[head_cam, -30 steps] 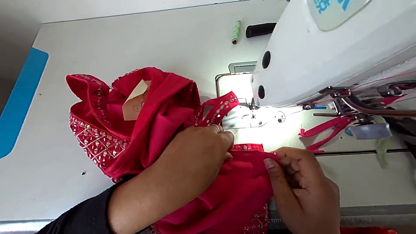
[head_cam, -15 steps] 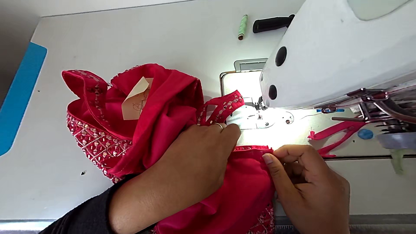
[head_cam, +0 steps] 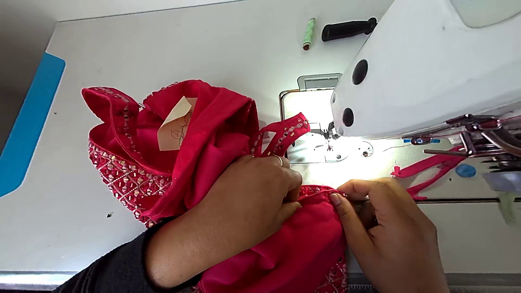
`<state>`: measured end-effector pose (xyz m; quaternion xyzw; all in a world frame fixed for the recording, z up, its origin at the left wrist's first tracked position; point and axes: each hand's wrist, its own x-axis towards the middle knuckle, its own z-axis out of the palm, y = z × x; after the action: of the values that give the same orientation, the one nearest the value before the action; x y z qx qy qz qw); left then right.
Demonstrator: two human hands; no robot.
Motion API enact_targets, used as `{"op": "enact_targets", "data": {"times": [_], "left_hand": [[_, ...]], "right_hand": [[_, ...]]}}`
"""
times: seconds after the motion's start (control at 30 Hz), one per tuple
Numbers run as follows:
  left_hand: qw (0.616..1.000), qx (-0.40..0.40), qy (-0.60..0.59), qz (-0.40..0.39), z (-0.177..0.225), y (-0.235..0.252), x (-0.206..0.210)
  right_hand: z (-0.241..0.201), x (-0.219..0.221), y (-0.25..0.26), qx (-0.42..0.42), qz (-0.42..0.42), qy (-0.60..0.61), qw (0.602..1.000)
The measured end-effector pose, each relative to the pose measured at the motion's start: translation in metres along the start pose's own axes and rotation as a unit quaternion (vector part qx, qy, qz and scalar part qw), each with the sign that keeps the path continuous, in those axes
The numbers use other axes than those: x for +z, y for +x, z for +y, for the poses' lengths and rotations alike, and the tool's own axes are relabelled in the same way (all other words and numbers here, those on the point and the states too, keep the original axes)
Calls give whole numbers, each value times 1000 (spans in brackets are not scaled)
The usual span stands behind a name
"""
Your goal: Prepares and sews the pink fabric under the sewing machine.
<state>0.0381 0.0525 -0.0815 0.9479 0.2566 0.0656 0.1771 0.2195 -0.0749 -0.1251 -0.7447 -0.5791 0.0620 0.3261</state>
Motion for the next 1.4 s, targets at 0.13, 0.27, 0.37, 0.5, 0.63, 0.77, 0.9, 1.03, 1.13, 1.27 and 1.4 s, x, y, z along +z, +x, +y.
{"op": "enact_targets", "data": {"times": [0.13, 0.27, 0.37, 0.5, 0.63, 0.77, 0.9, 1.03, 1.13, 1.27, 1.4], "left_hand": [[1000, 3, -8, 5, 0, 0, -1], [1000, 7, -12, 10, -1, 1, 0], [1000, 6, -21, 13, -3, 1, 1], [1000, -6, -24, 18, -3, 1, 1], [999, -25, -34, 16, -2, 2, -1], [998, -43, -40, 9, -1, 3, -2], [999, -40, -25, 10, 0, 5, 0], [999, -29, -21, 17, -1, 5, 1], [999, -33, -21, 16, 0, 5, 0], [999, -41, -22, 10, 0, 6, 0], [999, -17, -26, 17, -1, 5, -2]], "right_hand": [[4, 4, -4, -32, 26, 12, 999], [8, 4, -6, -55, 25, 29, 998], [12, 5, -7, -39, 17, 64, 997], [17, 4, -8, -29, 8, 174, 984], [21, 1, -6, -40, 2, 247, 968], [23, 0, -4, -42, 20, 270, 962], [24, -1, -4, -36, 21, 277, 960], [24, -2, -4, -32, 15, 292, 956], [24, -2, -3, -28, 19, 294, 955], [21, -2, -2, -5, 21, 291, 957], [17, 0, -3, -4, 31, 289, 957]]}}
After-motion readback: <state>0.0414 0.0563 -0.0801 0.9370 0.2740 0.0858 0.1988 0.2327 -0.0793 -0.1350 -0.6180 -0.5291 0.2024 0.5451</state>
